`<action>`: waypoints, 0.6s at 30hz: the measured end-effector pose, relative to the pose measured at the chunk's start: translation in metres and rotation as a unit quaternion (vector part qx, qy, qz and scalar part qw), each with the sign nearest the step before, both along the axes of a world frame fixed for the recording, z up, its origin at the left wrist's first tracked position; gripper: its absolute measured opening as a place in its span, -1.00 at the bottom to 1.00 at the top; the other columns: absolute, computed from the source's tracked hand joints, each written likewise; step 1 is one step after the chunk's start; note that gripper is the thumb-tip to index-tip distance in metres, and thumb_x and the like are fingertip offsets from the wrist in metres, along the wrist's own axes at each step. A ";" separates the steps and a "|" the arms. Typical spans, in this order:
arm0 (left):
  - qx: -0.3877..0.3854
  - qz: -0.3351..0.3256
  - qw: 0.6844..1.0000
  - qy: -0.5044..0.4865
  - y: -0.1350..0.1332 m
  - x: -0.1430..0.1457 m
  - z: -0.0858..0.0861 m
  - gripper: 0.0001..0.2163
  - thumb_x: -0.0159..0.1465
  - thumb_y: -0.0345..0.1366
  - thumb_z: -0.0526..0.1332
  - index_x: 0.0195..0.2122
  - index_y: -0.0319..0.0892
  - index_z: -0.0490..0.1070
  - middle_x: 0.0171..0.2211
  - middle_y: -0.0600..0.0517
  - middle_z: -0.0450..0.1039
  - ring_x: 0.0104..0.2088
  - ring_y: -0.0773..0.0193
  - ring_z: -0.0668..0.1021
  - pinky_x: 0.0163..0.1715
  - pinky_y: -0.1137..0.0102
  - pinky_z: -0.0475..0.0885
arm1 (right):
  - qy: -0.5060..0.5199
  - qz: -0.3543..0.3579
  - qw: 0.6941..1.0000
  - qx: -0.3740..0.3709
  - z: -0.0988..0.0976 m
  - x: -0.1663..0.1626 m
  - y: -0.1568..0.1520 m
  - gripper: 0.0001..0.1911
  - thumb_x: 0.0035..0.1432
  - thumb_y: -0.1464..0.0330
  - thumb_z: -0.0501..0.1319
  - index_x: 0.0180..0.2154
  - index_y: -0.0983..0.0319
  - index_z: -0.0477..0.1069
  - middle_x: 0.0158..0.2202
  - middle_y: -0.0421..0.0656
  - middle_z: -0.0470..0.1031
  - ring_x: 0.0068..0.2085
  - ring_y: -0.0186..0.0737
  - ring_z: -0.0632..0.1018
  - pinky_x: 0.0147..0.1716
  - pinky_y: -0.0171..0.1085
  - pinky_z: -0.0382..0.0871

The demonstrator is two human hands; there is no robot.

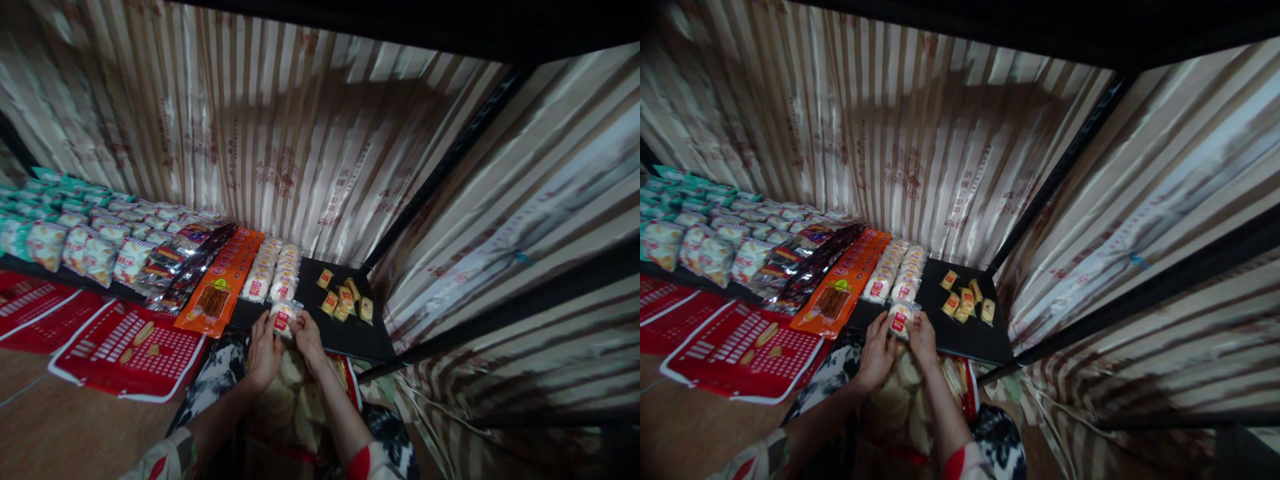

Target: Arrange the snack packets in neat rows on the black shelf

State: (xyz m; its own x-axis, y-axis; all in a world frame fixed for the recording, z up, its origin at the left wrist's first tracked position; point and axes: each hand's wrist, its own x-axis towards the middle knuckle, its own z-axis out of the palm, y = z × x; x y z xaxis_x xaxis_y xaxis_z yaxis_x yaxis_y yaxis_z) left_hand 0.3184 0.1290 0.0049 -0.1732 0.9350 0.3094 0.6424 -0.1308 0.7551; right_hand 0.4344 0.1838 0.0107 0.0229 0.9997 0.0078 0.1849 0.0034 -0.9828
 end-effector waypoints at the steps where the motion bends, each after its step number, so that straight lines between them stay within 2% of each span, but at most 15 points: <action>1: 0.006 -0.013 1.000 0.022 0.003 -0.001 0.001 -0.51 0.12 -0.51 0.02 0.12 -0.23 0.19 0.15 -0.16 0.14 0.16 0.09 0.20 0.12 0.12 0.22 | -0.018 -0.002 1.000 0.002 -0.001 -0.002 0.007 -0.79 -0.06 0.24 0.18 -0.35 0.22 0.35 -0.45 -0.20 0.51 -0.46 -0.27 0.50 -0.46 -0.32 0.37; 4: 0.017 -0.054 0.996 0.074 0.013 -0.003 0.002 -0.48 0.08 -0.56 0.01 0.11 -0.22 0.23 0.18 -0.13 0.11 0.18 0.09 0.16 0.12 0.12 0.23 | -0.105 -0.016 0.994 0.005 0.000 -0.007 0.026 -0.82 -0.04 0.25 0.15 -0.39 0.21 0.35 -0.49 -0.23 0.47 -0.49 -0.30 0.46 -0.49 -0.35 0.31; 9: 0.002 -0.076 0.991 0.113 0.031 -0.005 -0.004 -0.48 0.06 -0.57 0.00 0.09 -0.25 0.25 0.12 -0.13 0.22 0.14 0.09 0.21 0.11 0.13 0.25 | -0.253 -0.066 0.965 0.023 -0.001 -0.011 0.042 -0.87 -0.05 0.28 0.18 -0.42 0.19 0.40 -0.50 -0.22 0.44 -0.49 -0.29 0.44 -0.47 -0.34 0.27; 13: 0.002 -0.080 0.990 0.113 0.038 -0.006 -0.005 -0.48 0.04 -0.57 0.00 0.07 -0.25 0.27 0.08 -0.14 0.24 0.11 0.08 0.23 0.10 0.11 0.25 | -0.253 -0.094 0.962 0.047 -0.008 -0.012 0.045 -0.80 -0.04 0.28 0.17 -0.31 0.18 0.40 -0.45 -0.21 0.46 -0.49 -0.29 0.46 -0.48 -0.33 0.29; 18: 0.000 -0.088 0.988 0.124 0.042 -0.007 -0.004 -0.48 0.05 -0.56 0.00 0.09 -0.27 0.25 0.09 -0.15 0.22 0.12 0.06 0.21 0.10 0.12 0.25 | -0.245 -0.103 0.963 0.037 -0.008 -0.014 0.045 -0.74 0.00 0.24 0.14 -0.25 0.22 0.34 -0.41 -0.18 0.46 -0.49 -0.27 0.47 -0.46 -0.30 0.32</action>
State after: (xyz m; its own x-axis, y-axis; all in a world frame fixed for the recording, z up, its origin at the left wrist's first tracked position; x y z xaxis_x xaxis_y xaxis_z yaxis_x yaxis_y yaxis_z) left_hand 0.3117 0.1712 0.0009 0.0728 0.9437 0.3228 0.7754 -0.2571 0.5767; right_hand 0.4200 0.2293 0.0022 0.1954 0.9708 0.1393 0.6307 -0.0156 -0.7758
